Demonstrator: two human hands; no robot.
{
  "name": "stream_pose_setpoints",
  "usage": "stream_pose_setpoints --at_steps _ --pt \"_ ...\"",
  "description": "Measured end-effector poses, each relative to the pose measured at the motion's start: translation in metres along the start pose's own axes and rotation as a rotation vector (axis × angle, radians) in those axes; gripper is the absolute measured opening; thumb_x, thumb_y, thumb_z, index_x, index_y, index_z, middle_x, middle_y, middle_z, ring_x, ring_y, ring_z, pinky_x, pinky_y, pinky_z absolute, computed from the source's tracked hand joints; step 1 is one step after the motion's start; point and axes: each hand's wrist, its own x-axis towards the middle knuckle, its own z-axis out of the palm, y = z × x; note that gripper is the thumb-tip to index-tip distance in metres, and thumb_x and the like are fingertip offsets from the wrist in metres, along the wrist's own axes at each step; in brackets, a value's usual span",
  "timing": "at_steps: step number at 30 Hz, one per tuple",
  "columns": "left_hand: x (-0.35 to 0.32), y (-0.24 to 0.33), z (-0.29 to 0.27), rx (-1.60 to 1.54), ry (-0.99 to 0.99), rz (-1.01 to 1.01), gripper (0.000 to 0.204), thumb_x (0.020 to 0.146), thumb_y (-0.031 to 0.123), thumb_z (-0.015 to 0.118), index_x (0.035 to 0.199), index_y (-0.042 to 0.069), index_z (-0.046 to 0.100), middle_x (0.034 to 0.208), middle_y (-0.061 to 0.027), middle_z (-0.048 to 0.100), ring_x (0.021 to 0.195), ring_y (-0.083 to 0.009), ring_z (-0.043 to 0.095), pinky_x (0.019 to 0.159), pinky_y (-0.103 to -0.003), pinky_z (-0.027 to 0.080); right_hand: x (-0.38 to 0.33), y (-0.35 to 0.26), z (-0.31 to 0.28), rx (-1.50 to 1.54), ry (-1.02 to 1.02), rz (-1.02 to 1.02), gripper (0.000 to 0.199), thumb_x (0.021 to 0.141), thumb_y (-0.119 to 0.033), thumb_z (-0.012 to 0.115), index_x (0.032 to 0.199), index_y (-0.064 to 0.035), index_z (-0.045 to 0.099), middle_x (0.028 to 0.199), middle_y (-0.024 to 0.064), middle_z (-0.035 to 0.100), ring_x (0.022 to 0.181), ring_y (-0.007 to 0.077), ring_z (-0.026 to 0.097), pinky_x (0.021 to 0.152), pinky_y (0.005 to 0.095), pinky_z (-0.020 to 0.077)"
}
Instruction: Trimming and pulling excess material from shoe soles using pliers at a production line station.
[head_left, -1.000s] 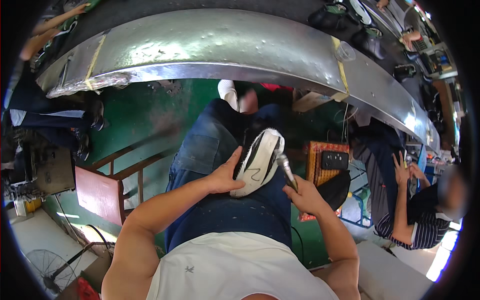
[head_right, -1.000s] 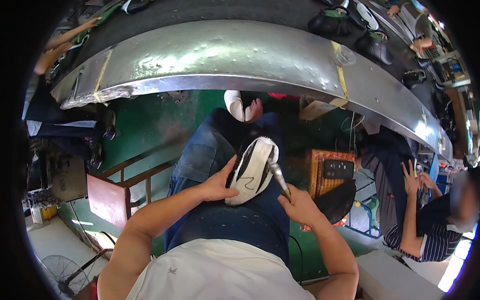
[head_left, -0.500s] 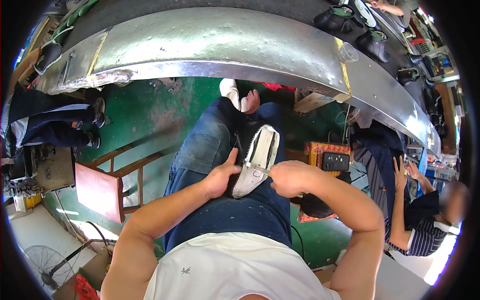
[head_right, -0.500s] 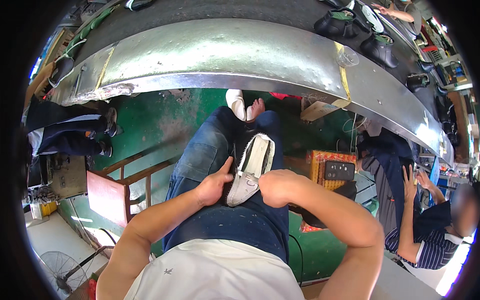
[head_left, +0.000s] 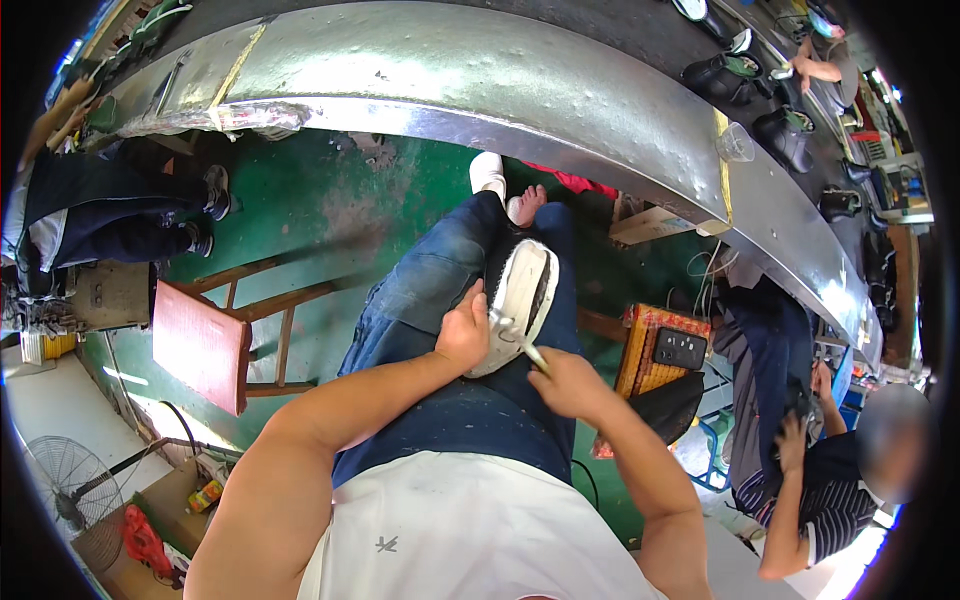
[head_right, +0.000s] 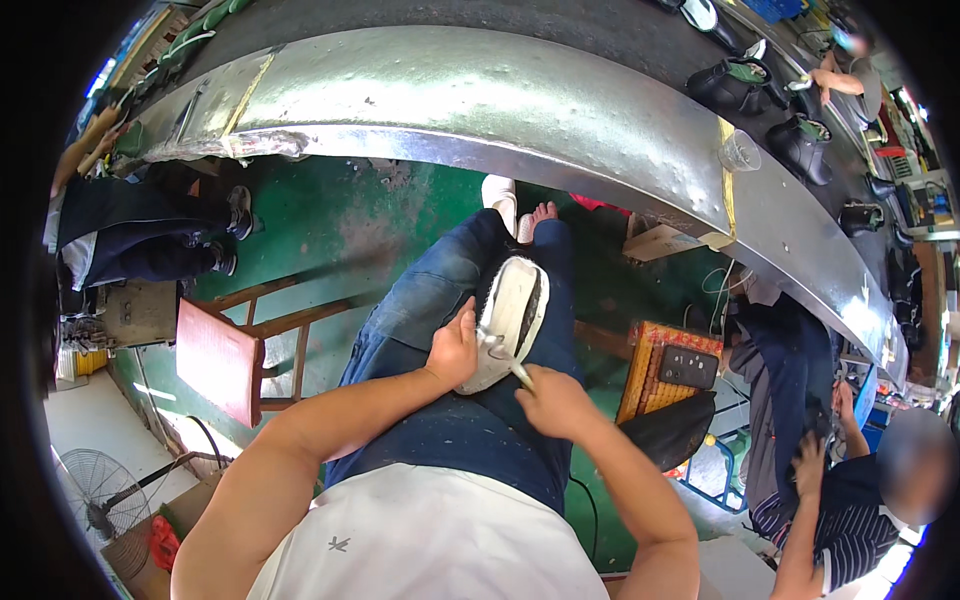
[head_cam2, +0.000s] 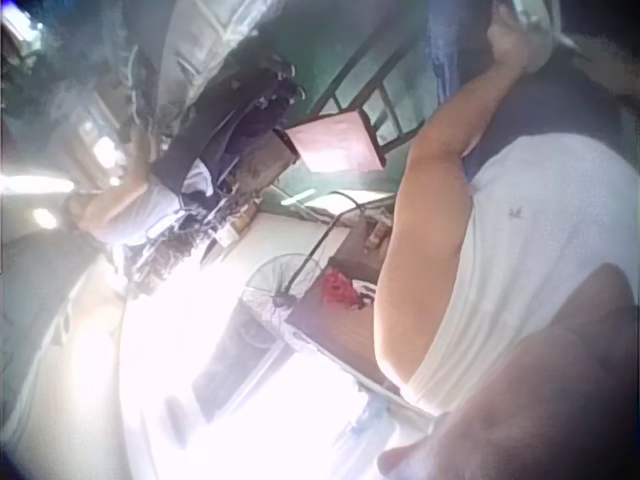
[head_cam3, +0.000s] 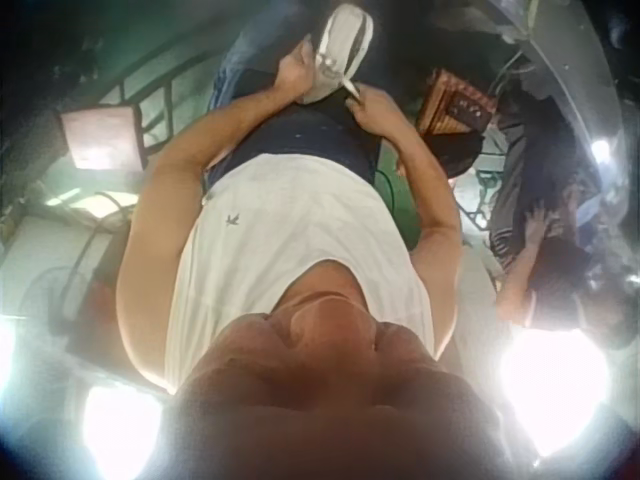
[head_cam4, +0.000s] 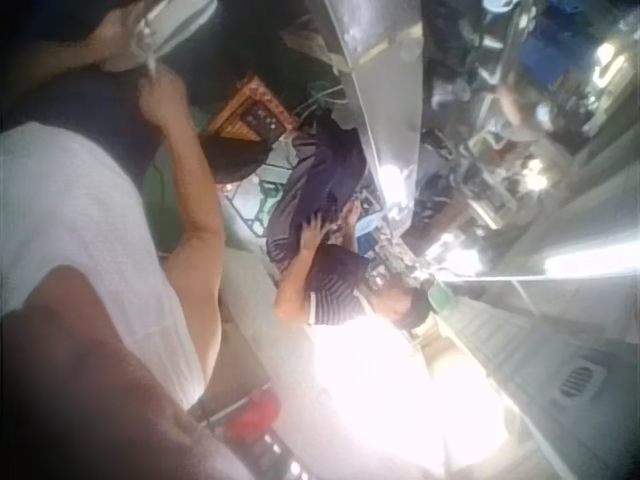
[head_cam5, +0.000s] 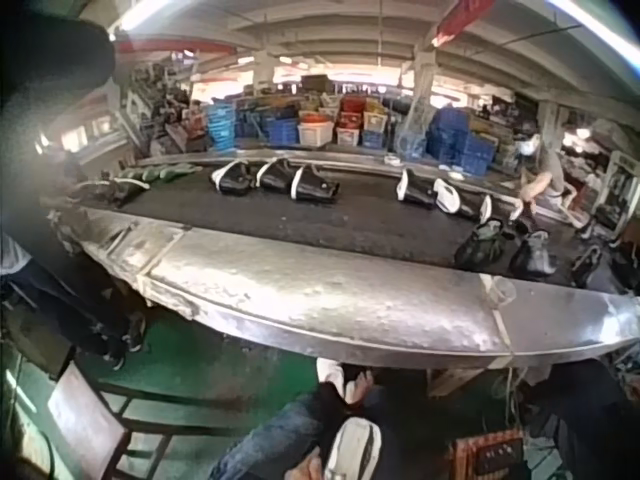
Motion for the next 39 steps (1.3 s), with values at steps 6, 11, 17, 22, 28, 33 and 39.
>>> stream_pose_setpoints --at_steps 6,11,17,22,28,33,39 --pt "-0.001 0.001 0.007 0.04 -0.036 0.098 0.05 0.109 0.027 0.039 0.146 -0.006 0.047 0.142 -0.0332 0.053 0.134 -0.0451 0.051 0.112 -0.045 0.041 0.006 0.03 -0.004 -0.353 0.419 -0.255 0.027 0.091 -0.014 0.067 0.109 0.0029 0.056 0.107 0.0228 0.067 0.104 0.0394 0.066 0.09 0.0487 0.053" --pt "-0.005 0.003 0.006 0.112 -0.116 0.23 0.055 0.108 0.029 0.041 0.154 -0.001 0.037 0.153 -0.0328 0.039 0.139 -0.0474 0.043 0.115 -0.044 0.038 0.029 0.061 0.002 -0.366 0.215 -0.108 0.03 0.089 -0.014 0.07 0.113 -0.0029 0.058 0.106 0.0175 0.069 0.096 0.0377 0.068 0.076 0.0458 0.0554" --pt "-0.013 0.03 -0.011 0.344 -0.332 0.28 0.057 0.106 0.027 0.046 0.16 0.016 0.031 0.162 -0.035 0.02 0.119 -0.0529 0.058 0.101 -0.048 0.052 0.009 0.085 0.022 -0.135 0.425 -0.121 0.026 0.09 -0.019 0.068 0.11 -0.0061 0.059 0.097 0.0162 0.068 0.09 0.036 0.069 0.077 0.0462 0.055" --pt "0.002 0.04 -0.015 0.562 -0.536 0.326 0.061 0.106 0.032 0.046 0.163 0.029 0.024 0.158 -0.0453 0.007 0.095 -0.0563 0.066 0.092 -0.05 0.056 0.007 0.087 -0.02 -0.038 0.028 -0.03 0.024 0.094 -0.023 0.066 0.106 -0.0023 0.06 0.091 0.0204 0.069 0.089 0.0395 0.069 0.077 0.048 0.0534" --pt "0.013 0.047 -0.018 0.543 -0.56 0.251 0.063 0.106 0.032 0.046 0.163 0.03 0.021 0.153 -0.0497 0.014 0.093 -0.0558 0.067 0.091 -0.051 0.056 0.017 0.053 -0.04 0.33 0.151 0.046 0.037 0.103 -0.035 0.056 0.109 0.002 0.06 0.089 0.0274 0.068 0.088 0.048 0.066 0.075 0.0484 0.051" --pt "0.014 0.047 -0.019 0.565 -0.622 0.302 0.059 0.106 0.025 0.046 0.162 0.025 0.026 0.15 -0.0481 0.027 0.111 -0.0555 0.061 0.097 -0.051 0.054 0.046 0.047 -0.037 0.017 0.099 0.066 0.048 0.106 -0.042 0.046 0.105 0.0048 0.058 0.096 0.0326 0.067 0.094 0.0505 0.065 0.082 0.0547 0.0501" --pt "0.019 0.038 -0.024 0.493 -0.668 0.423 0.054 0.106 0.028 0.047 0.158 0.023 0.036 0.15 -0.0428 0.034 0.122 -0.0527 0.057 0.105 -0.05 0.049 0.038 0.052 -0.019 -0.011 0.165 0.059 0.047 0.106 -0.043 0.046 0.1 0.0019 0.061 0.091 0.028 0.069 0.087 0.0475 0.067 0.079 0.054 0.0506"
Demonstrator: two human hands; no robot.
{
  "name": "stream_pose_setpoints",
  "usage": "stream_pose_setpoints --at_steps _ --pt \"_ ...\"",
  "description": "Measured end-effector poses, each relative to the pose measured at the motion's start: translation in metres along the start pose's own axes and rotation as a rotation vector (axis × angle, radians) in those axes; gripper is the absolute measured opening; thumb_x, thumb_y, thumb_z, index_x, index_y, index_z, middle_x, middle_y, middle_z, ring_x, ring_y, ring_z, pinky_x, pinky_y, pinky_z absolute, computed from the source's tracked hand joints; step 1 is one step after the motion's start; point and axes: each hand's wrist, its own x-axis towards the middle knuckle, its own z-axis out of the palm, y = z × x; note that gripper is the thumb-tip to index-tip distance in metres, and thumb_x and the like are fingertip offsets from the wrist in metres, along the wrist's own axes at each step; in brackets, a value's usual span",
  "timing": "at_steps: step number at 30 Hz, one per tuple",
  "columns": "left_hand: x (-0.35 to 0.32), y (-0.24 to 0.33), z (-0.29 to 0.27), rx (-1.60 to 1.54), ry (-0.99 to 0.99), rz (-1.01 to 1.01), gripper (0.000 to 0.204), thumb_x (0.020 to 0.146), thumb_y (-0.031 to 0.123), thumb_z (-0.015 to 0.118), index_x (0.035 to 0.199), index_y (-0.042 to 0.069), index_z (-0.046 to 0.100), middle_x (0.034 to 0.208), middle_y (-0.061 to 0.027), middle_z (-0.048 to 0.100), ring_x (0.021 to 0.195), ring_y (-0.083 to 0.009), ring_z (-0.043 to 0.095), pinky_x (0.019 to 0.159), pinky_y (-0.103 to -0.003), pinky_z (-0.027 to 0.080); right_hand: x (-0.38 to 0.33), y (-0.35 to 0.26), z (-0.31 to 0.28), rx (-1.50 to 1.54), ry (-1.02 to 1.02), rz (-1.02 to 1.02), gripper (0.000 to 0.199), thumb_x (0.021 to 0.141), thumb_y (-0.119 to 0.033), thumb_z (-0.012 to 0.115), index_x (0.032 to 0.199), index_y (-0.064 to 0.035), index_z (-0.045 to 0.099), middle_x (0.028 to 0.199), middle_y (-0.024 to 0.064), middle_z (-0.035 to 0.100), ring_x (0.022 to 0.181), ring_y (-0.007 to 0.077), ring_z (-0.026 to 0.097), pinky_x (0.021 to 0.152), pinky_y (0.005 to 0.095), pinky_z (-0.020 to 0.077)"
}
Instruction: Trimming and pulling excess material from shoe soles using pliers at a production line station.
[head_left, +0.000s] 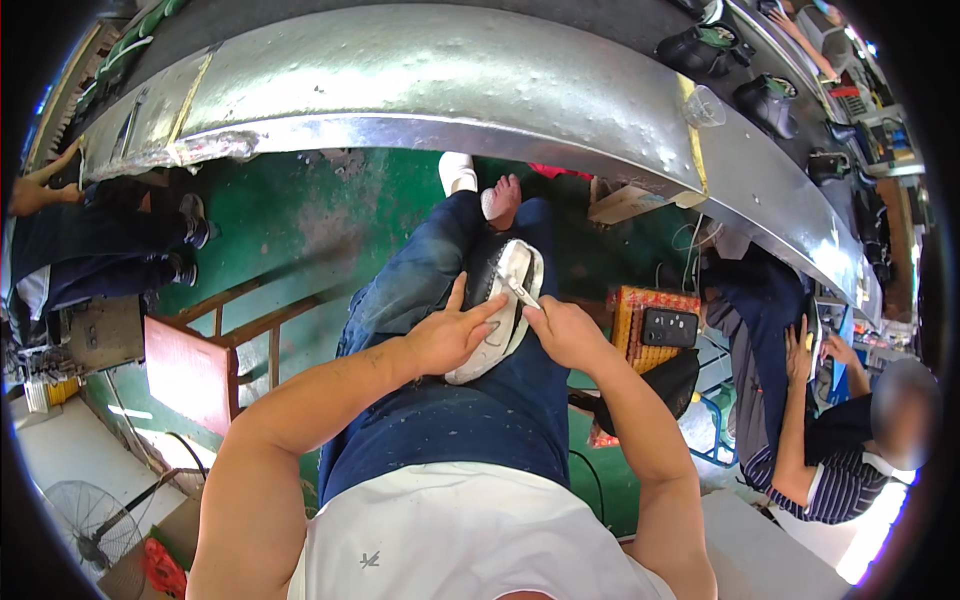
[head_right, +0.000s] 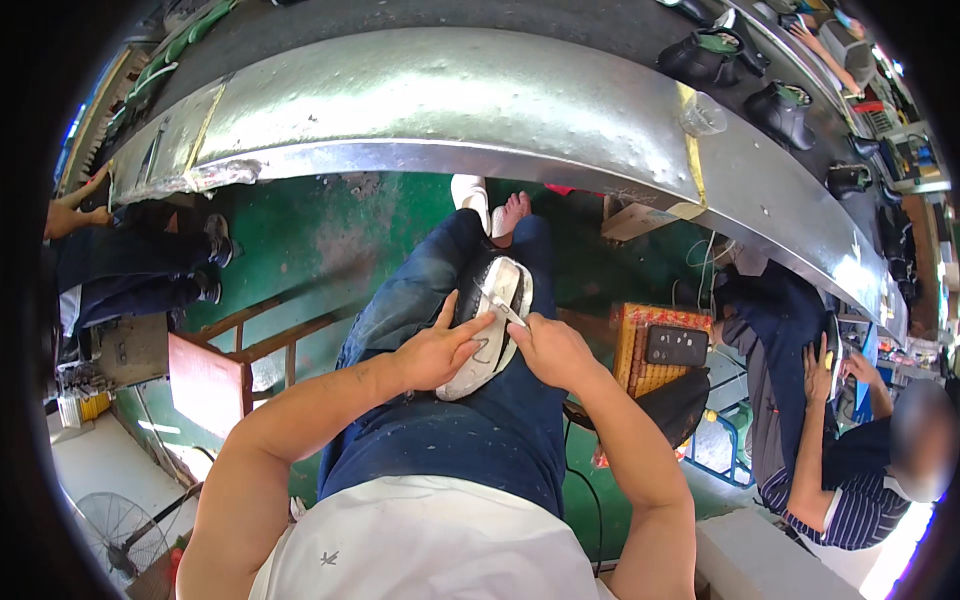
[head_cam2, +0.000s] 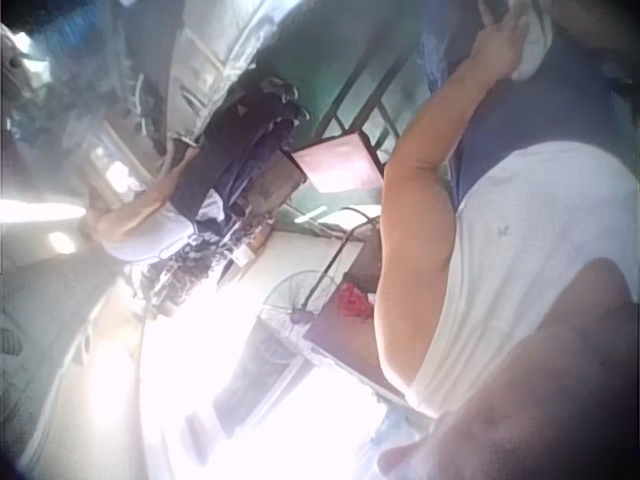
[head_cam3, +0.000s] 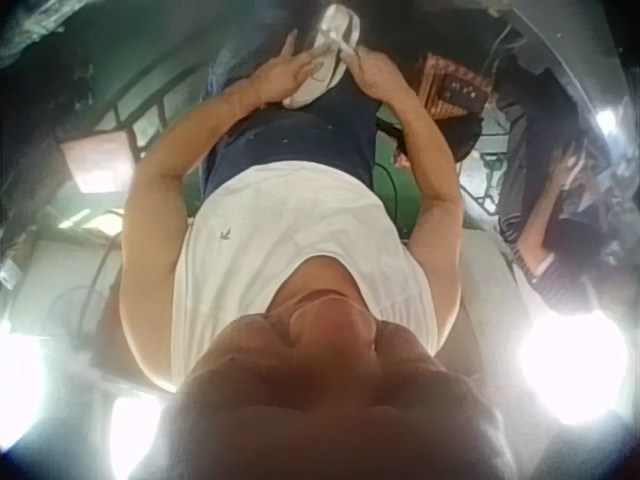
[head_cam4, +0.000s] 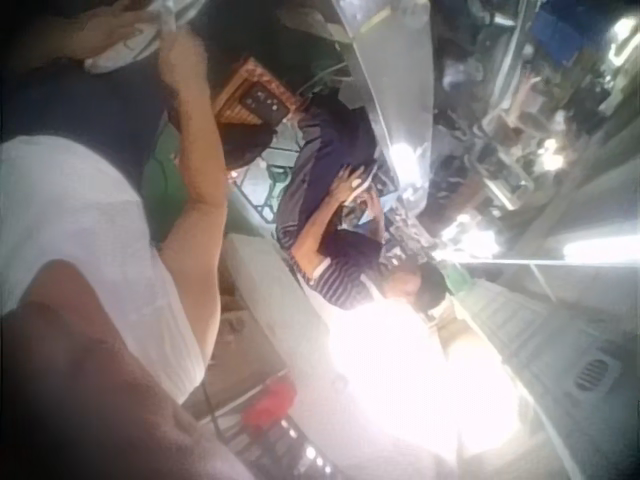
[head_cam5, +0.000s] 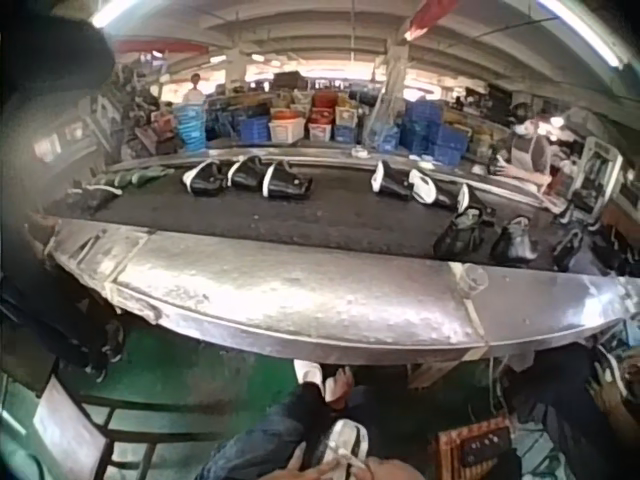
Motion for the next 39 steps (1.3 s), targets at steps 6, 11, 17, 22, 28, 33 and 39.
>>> stream_pose_setpoints --at_steps 6,11,17,22,28,33,39 --pt "0.002 0.003 -0.002 0.0 -0.051 -0.033 0.052 0.106 0.03 0.046 0.157 0.027 0.038 0.153 -0.0475 0.019 0.116 -0.0531 0.06 0.106 -0.049 0.049 0.007 0.002 0.003 0.614 0.321 0.053 0.048 0.11 -0.04 0.041 0.092 0.0011 0.059 0.071 0.0092 0.065 0.062 0.02 0.063 0.065 0.0338 0.051" --pt "-0.001 0.008 -0.008 -0.005 -0.118 -0.11 0.051 0.107 0.033 0.044 0.157 0.03 0.038 0.154 -0.0508 0.005 0.11 -0.0555 0.062 0.101 -0.048 0.052 0.001 0.006 0.012 0.581 0.084 0.134 0.054 0.109 -0.044 0.038 0.09 0.0015 0.059 0.073 0.0133 0.067 0.066 0.0257 0.068 0.068 0.0399 0.0535" --pt "-0.005 0.016 -0.007 -0.038 -0.114 -0.261 0.072 0.105 0.037 0.048 0.165 0.018 0.013 0.161 -0.0412 0.007 0.119 -0.0546 0.058 0.102 -0.048 0.05 -0.014 -0.005 0.008 0.585 0.022 0.229 0.052 0.109 -0.043 0.039 0.097 0.0038 0.06 0.081 0.0182 0.068 0.072 0.0304 0.069 0.072 0.0429 0.0536" --pt "-0.007 0.007 0.002 -0.217 0.044 -0.336 0.102 0.097 0.042 0.065 0.158 -0.01 0.002 0.163 -0.0344 0.017 0.148 -0.0449 0.033 0.12 -0.04 0.033 -0.028 -0.013 0.011 0.194 -0.154 0.084 0.05 0.107 -0.041 0.043 0.1 0.0048 0.061 0.093 0.0308 0.068 0.092 0.0514 0.064 0.083 0.0543 0.0495" --pt "-0.023 -0.007 0.01 -0.258 0.022 -0.217 0.112 0.088 0.034 0.078 0.162 -0.002 0.002 0.164 -0.0356 0.013 0.155 -0.0403 0.018 0.125 -0.036 0.021 -0.048 -0.019 0.015 0.223 -0.155 0.006 0.048 0.108 -0.039 0.042 0.099 0.0031 0.062 0.093 0.0309 0.068 0.093 0.0507 0.064 0.083 0.0559 0.0483" --pt "-0.026 0.011 -0.003 -0.328 -0.099 -0.287 0.117 0.082 0.027 0.082 0.165 0.008 0.001 0.157 -0.0348 0.034 0.145 -0.0416 0.04 0.12 -0.037 0.032 -0.057 -0.012 0.032 0.255 -0.081 0.013 0.047 0.108 -0.04 0.043 0.101 0.0034 0.062 0.091 0.0285 0.068 0.09 0.0494 0.065 0.082 0.0542 0.0495" --pt "-0.019 0.037 -0.044 -0.155 -0.171 -0.32 0.108 0.076 0.016 0.079 0.163 0.009 0.015 0.14 -0.0312 0.056 0.123 -0.046 0.06 0.108 -0.043 0.046 -0.072 0.017 0.046 0.73 -0.029 0.161 0.047 0.11 -0.041 0.042 0.109 0.003 0.06 0.085 0.0124 0.069 0.076 0.0217 0.069 0.071 0.0349 0.0533"
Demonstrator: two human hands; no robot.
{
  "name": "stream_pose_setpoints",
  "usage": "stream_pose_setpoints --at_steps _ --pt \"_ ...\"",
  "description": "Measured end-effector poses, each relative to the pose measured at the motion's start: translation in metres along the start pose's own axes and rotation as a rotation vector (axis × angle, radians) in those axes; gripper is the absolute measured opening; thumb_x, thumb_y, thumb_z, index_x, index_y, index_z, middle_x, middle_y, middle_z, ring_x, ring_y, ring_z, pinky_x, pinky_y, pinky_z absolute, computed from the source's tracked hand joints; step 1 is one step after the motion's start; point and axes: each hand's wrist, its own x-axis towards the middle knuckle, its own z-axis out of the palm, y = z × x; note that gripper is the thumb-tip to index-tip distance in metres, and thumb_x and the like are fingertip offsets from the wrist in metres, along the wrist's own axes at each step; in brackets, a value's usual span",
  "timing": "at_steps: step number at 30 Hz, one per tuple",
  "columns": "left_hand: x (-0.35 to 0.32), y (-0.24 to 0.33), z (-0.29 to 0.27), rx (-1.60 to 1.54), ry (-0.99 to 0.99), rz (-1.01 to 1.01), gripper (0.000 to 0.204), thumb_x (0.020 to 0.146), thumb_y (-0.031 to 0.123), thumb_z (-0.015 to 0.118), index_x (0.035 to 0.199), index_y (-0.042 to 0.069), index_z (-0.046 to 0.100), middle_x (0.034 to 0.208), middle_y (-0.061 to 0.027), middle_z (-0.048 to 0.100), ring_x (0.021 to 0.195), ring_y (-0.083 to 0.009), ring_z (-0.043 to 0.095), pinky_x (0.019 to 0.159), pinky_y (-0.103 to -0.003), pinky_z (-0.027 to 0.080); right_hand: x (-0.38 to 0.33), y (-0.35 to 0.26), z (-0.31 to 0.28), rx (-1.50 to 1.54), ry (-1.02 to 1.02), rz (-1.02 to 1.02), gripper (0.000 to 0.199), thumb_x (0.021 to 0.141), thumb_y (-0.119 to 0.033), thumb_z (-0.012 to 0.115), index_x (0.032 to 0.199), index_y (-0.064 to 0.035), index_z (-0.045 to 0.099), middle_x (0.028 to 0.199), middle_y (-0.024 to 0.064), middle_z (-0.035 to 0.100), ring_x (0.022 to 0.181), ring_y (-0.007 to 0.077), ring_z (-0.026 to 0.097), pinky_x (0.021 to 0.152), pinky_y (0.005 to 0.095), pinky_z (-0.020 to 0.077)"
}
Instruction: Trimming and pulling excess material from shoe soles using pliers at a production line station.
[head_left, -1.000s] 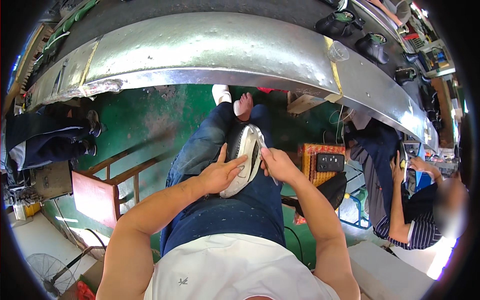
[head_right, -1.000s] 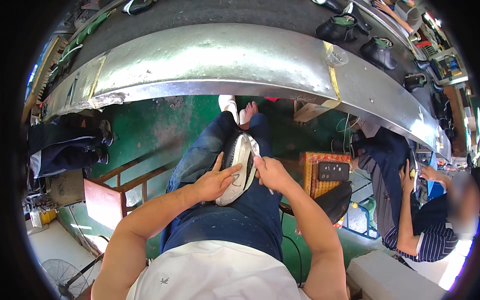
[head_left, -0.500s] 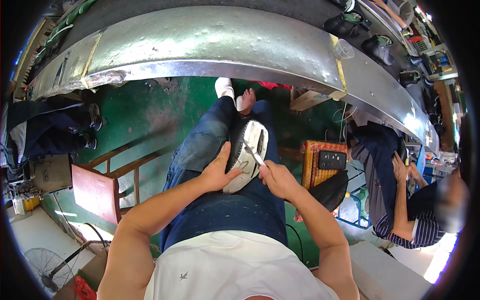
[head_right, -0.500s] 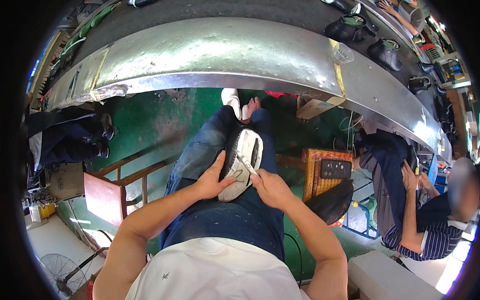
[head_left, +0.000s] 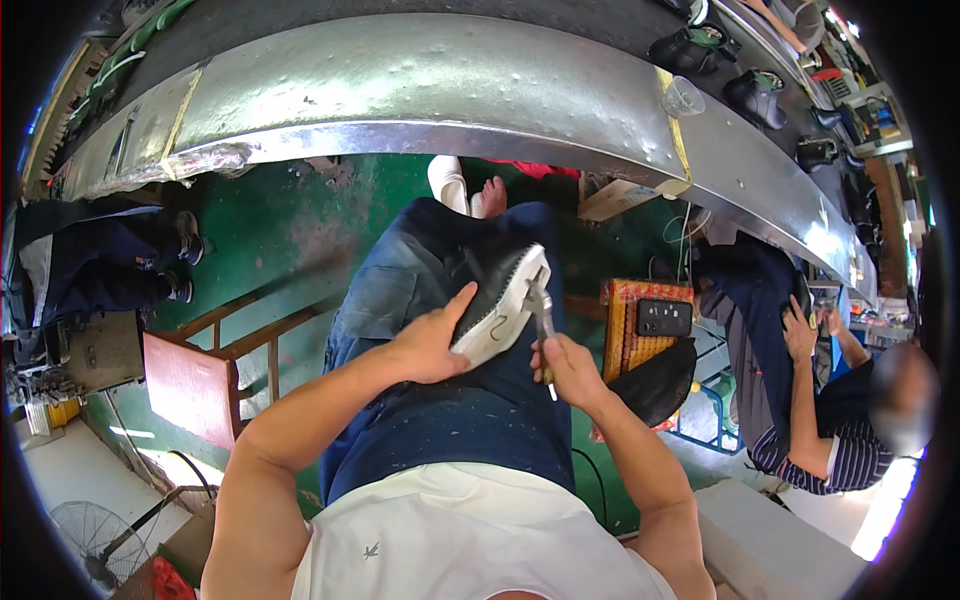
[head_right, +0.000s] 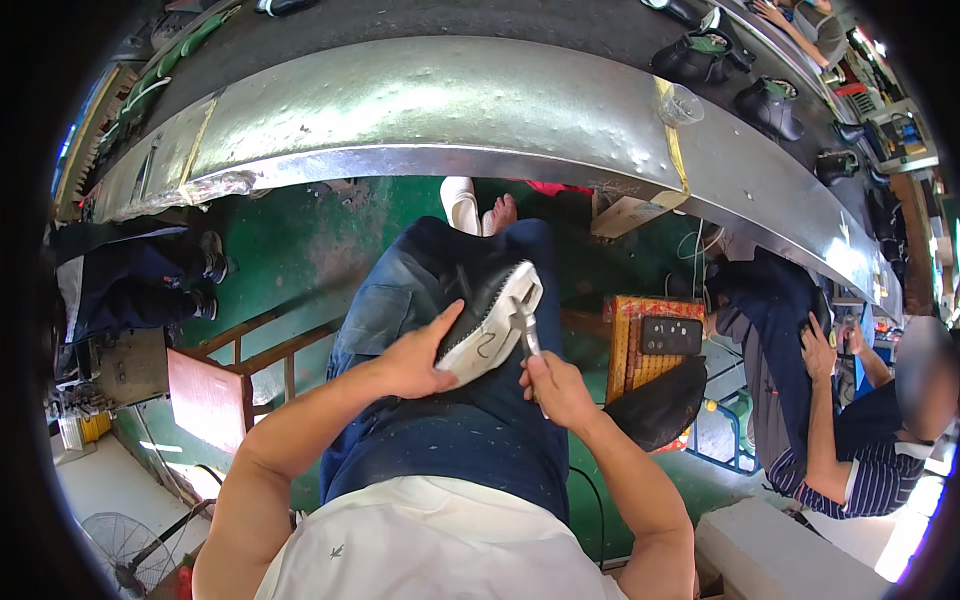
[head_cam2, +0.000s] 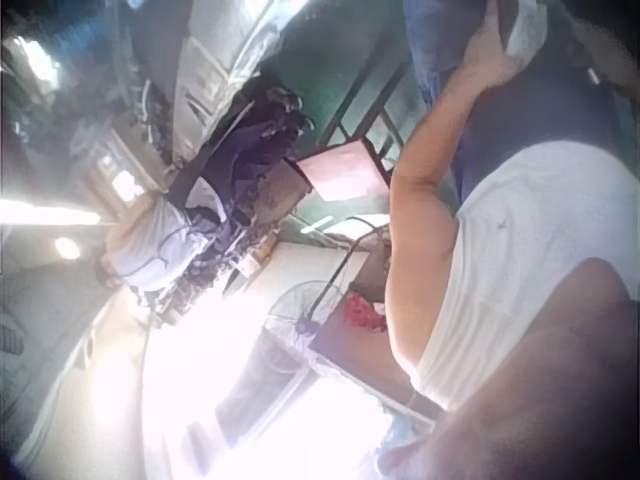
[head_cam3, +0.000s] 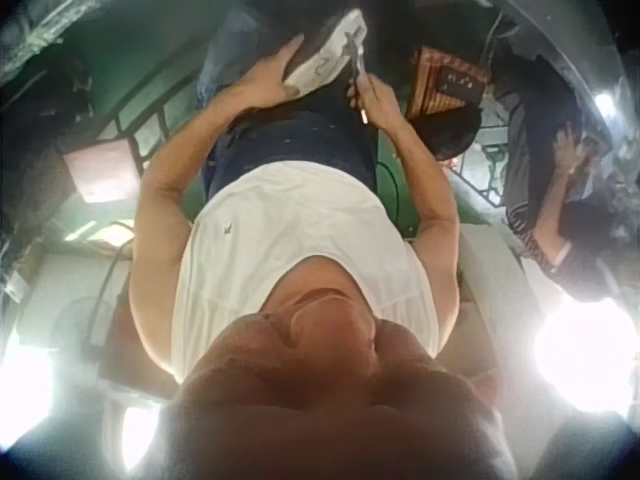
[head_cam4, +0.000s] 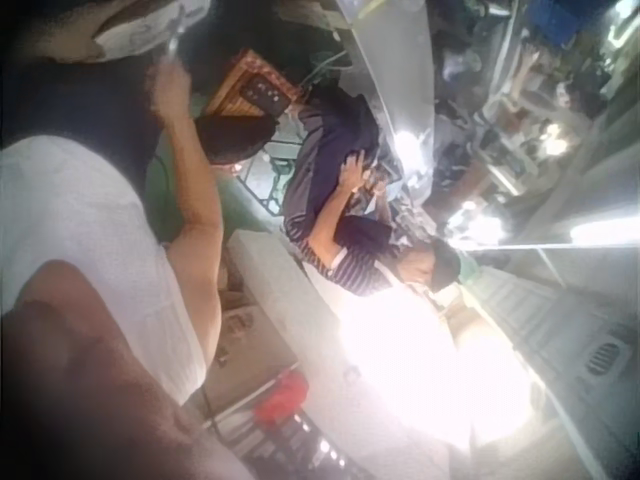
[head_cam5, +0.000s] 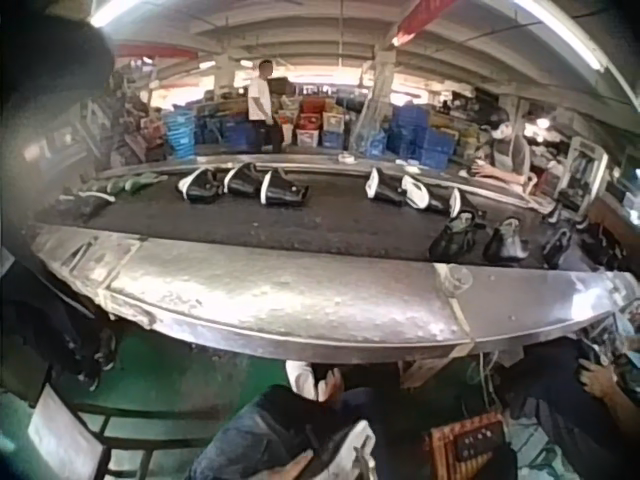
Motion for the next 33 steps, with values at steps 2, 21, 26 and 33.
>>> stream_pose_setpoints --at_steps 2,21,26,33 --pt "-0.009 0.002 -0.021 0.109 0.225 0.274 0.088 0.075 0.01 0.074 0.154 0.005 0.035 0.134 -0.0286 0.06 0.119 -0.0431 0.062 0.104 -0.045 0.049 -0.006 0.014 -0.006 0.316 0.119 -0.017 0.047 0.111 -0.041 0.04 0.112 0.0029 0.059 0.088 0.0086 0.066 0.075 0.0139 0.066 0.068 0.0294 0.0519" --pt "0.113 -0.019 0.033 -0.764 0.095 -0.061 0.067 0.11 0.055 0.032 0.143 0.002 0.056 0.139 -0.0144 0.061 0.126 -0.0204 0.055 0.11 -0.035 0.041 -0.047 -0.028 -0.032 -0.209 -0.077 0.144 0.036 0.099 -0.018 0.061 0.129 0.0006 0.058 0.096 0.013 0.07 0.087 0.0177 0.067 0.08 0.0335 0.053" --pt "0.095 -0.057 0.083 -0.687 0.313 0.29 0.06 0.113 0.042 0.026 0.149 -0.002 0.046 0.143 -0.021 0.057 0.137 -0.0295 0.051 0.116 -0.035 0.036 -0.045 -0.05 -0.037 -0.416 -0.12 -0.059 0.053 0.095 -0.021 0.062 0.14 0.0055 0.051 0.13 0.0299 0.062 0.124 0.046 0.057 0.108 0.0464 0.0449" --pt "0.087 -0.047 0.086 -0.545 0.38 0.239 0.057 0.112 0.033 0.027 0.146 -0.009 0.046 0.146 -0.0283 0.052 0.14 -0.0382 0.048 0.119 -0.04 0.033 -0.04 -0.071 -0.05 -0.646 -0.124 -0.192 0.059 0.096 -0.018 0.062 0.144 0.0104 0.044 0.142 0.0322 0.053 0.133 0.0438 0.052 0.115 0.0436 0.0399"
